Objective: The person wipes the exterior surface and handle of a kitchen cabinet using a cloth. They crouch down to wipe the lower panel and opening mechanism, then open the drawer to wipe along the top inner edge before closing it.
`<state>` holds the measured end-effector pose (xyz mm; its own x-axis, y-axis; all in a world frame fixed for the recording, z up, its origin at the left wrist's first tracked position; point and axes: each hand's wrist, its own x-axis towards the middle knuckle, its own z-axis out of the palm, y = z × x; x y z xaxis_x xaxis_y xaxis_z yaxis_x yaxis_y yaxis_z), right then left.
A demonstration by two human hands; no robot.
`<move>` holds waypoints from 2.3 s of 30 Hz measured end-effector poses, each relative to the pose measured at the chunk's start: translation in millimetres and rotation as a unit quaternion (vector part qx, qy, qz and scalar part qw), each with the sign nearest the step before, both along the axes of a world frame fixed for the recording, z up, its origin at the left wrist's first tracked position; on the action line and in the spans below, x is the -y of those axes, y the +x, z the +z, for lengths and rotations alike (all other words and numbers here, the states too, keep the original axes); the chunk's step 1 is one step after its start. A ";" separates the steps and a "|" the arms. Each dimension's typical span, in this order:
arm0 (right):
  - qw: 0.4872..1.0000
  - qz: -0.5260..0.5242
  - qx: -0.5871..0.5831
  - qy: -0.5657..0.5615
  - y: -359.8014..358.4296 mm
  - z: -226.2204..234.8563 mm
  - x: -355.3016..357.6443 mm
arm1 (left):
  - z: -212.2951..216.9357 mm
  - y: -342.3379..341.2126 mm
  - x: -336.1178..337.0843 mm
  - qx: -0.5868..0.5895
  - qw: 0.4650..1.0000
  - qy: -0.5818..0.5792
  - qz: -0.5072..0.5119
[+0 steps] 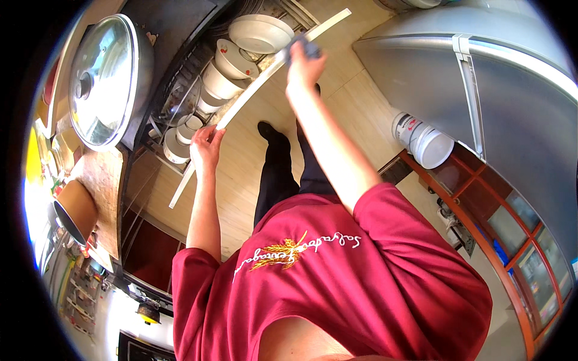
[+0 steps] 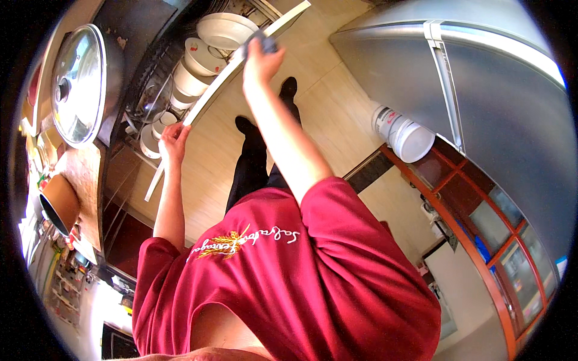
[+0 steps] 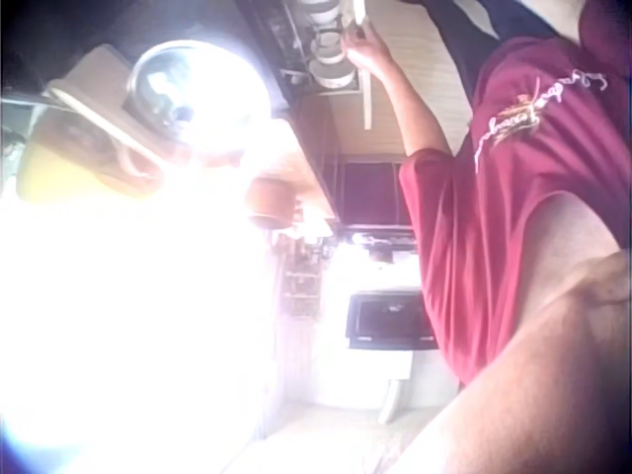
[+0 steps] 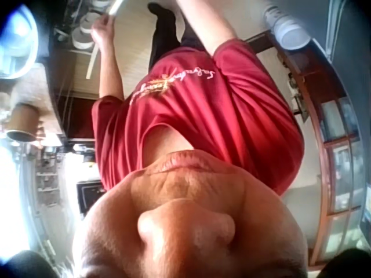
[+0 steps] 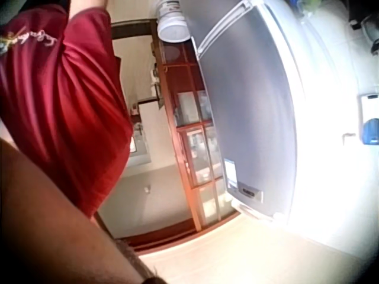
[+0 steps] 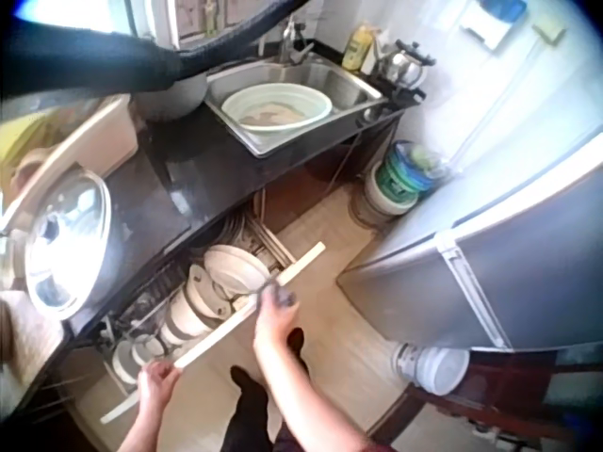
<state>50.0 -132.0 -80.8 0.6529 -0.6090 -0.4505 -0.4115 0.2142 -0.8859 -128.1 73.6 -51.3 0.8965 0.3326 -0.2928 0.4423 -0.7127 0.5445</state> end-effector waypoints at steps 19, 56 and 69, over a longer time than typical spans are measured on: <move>0.994 0.099 -0.039 -0.006 -72.2 1.4 -46.1 | 0.0 3.1 -0.3 0.009 1.000 -0.014 0.019; 0.979 0.186 -0.079 0.010 -156.5 -23.6 -109.6 | 8.5 -74.6 -61.8 -0.052 0.997 0.051 0.003; 0.996 0.080 0.009 -0.041 -64.2 -13.3 -55.4 | 9.2 -78.1 -60.2 -0.052 0.996 0.066 0.005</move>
